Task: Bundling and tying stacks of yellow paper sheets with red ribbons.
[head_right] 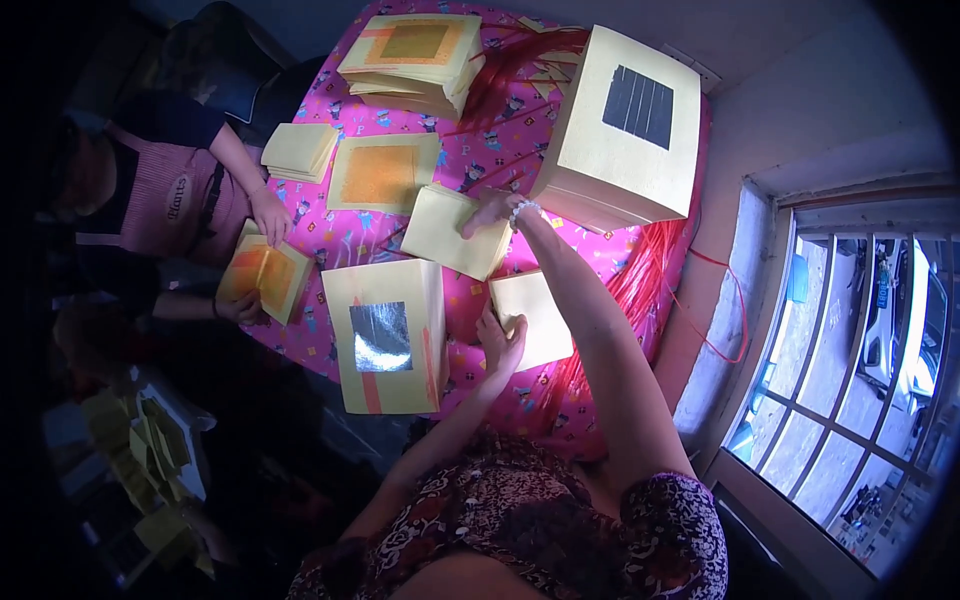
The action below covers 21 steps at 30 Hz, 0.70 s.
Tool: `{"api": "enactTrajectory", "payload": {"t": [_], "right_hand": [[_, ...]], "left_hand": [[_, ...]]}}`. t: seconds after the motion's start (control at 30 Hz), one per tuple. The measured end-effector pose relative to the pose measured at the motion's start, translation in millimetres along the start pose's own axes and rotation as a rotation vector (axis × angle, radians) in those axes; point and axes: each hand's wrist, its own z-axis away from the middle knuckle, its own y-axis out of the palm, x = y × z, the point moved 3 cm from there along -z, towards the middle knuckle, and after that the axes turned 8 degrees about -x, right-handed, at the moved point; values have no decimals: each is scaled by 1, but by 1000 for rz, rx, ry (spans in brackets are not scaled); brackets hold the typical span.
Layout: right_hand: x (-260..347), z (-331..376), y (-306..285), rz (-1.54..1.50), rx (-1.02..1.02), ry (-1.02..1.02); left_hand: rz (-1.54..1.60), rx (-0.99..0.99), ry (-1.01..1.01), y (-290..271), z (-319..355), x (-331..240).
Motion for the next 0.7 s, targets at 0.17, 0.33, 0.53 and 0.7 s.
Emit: {"api": "enactTrajectory", "payload": {"t": [0.17, 0.33, 0.53, 0.7], "right_hand": [[5, 27, -7, -74, -55, -30], [7, 74, -25, -23, -351, -69], [21, 208, -40, -461, -377, -231], [-51, 252, 23, -1219, -76, -126]], "left_hand": [[-4, 10, -17, -1, -3, 0], [29, 73, 5, 6, -5, -1], [180, 138, -141, 39, -28, 78], [154, 152, -126, 38, -43, 72]]}}
